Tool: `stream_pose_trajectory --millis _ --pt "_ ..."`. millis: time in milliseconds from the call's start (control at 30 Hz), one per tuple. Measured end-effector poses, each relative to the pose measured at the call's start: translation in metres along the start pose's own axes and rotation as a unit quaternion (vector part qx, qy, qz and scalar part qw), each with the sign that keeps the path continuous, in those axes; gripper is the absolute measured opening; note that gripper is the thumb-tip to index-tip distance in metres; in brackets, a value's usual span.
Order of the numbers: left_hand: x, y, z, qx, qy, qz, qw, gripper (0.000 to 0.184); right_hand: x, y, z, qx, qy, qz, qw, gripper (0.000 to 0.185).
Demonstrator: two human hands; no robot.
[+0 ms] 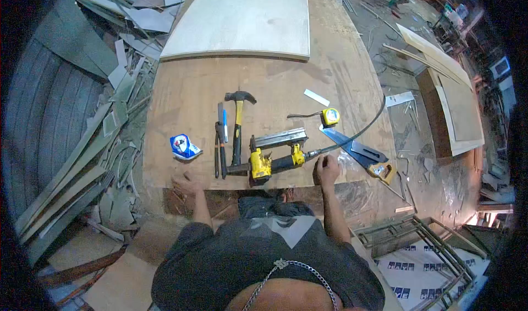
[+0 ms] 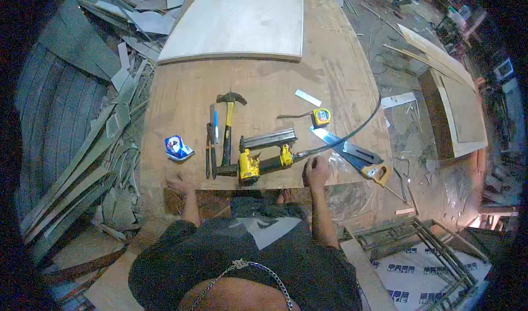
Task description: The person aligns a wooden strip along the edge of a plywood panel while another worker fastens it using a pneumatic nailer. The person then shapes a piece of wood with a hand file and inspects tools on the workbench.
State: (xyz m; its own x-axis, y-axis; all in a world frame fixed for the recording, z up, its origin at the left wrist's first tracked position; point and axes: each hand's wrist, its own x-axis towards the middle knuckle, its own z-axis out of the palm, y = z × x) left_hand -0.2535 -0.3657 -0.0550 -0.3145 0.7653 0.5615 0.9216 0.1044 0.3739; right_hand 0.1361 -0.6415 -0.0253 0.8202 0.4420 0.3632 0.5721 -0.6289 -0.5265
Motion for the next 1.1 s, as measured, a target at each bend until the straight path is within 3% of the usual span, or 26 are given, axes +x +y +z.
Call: stream_pose_trajectory --millis 67,100,167,233,300,333,400,467,567,633,667,733,767,833,900,1000,1067,1100 --pt "0.008 0.01 -0.008 -0.131 0.042 -0.099 0.985 0.05 0.001 0.001 0.0 -0.002 -0.009 0.001 1.0 0.02" --pt "0.006 0.004 0.012 -0.125 0.042 -0.099 0.986 0.05 0.002 -0.003 -0.002 -0.004 -0.021 0.001 1.0 0.019" --pt "0.01 0.007 0.063 -0.066 -0.052 -0.022 0.996 0.052 0.005 -0.011 -0.009 -0.004 -0.037 0.005 0.999 0.02" --pt "0.031 0.122 -0.005 -0.245 -0.179 -0.034 0.952 0.046 0.007 -0.017 -0.013 -0.021 -0.057 0.021 0.998 0.02" --pt "0.034 0.166 0.087 -0.505 -0.147 0.053 0.849 0.031 0.011 -0.024 -0.005 -0.023 -0.037 0.015 0.999 0.019" --pt "0.048 0.227 0.051 -0.656 -0.312 -0.224 0.649 0.025 0.008 -0.024 -0.005 -0.039 -0.019 0.026 0.999 0.018" --pt "0.049 0.298 0.099 -0.69 -0.372 -0.184 0.593 0.027 0.008 -0.027 -0.006 -0.069 -0.016 0.063 0.995 0.018" --pt "0.049 0.364 0.122 -0.685 -0.413 -0.123 0.587 0.033 0.007 -0.024 0.003 -0.07 0.007 0.077 0.995 0.017" --pt "0.046 0.417 0.205 -0.62 -0.486 -0.185 0.587 0.047 0.009 -0.034 0.002 -0.109 0.017 0.078 0.991 0.014" --pt "0.054 0.443 0.226 -0.418 -0.525 -0.229 0.706 0.054 0.013 -0.039 0.001 -0.105 0.009 0.1 0.989 0.016" --pt "0.061 0.449 0.212 -0.412 -0.528 -0.234 0.705 0.054 0.015 -0.039 0.001 -0.087 0.017 0.099 0.991 0.014" --pt "0.085 0.474 0.175 -0.307 -0.492 -0.2 0.79 0.054 0.014 -0.035 0.001 -0.115 0.002 0.102 0.988 0.014" --pt "0.079 0.476 0.188 -0.303 -0.496 -0.197 0.789 0.054 0.013 -0.035 0.002 -0.139 -0.011 0.103 0.985 0.013" --pt "0.068 0.473 0.212 -0.305 -0.409 -0.202 0.836 0.055 0.012 -0.033 0.006 -0.155 -0.016 0.118 0.981 0.013" --pt "0.069 0.471 0.209 -0.276 -0.436 -0.183 0.837 0.054 0.009 -0.033 0.005 -0.157 -0.039 0.145 0.976 0.011" --pt "0.06 0.466 0.221 -0.359 -0.392 -0.206 0.822 0.05 0.004 -0.026 0.007 -0.161 -0.043 0.143 0.976 0.01" --pt "0.07 0.468 0.198 -0.425 -0.434 -0.239 0.758 0.045 0.001 -0.019 0.011 -0.177 -0.048 0.125 0.975 0.01" --pt "0.069 0.466 0.202 -0.425 -0.43 -0.244 0.759 0.045 -0.001 -0.016 0.011 -0.178 -0.047 0.125 0.975 0.011"
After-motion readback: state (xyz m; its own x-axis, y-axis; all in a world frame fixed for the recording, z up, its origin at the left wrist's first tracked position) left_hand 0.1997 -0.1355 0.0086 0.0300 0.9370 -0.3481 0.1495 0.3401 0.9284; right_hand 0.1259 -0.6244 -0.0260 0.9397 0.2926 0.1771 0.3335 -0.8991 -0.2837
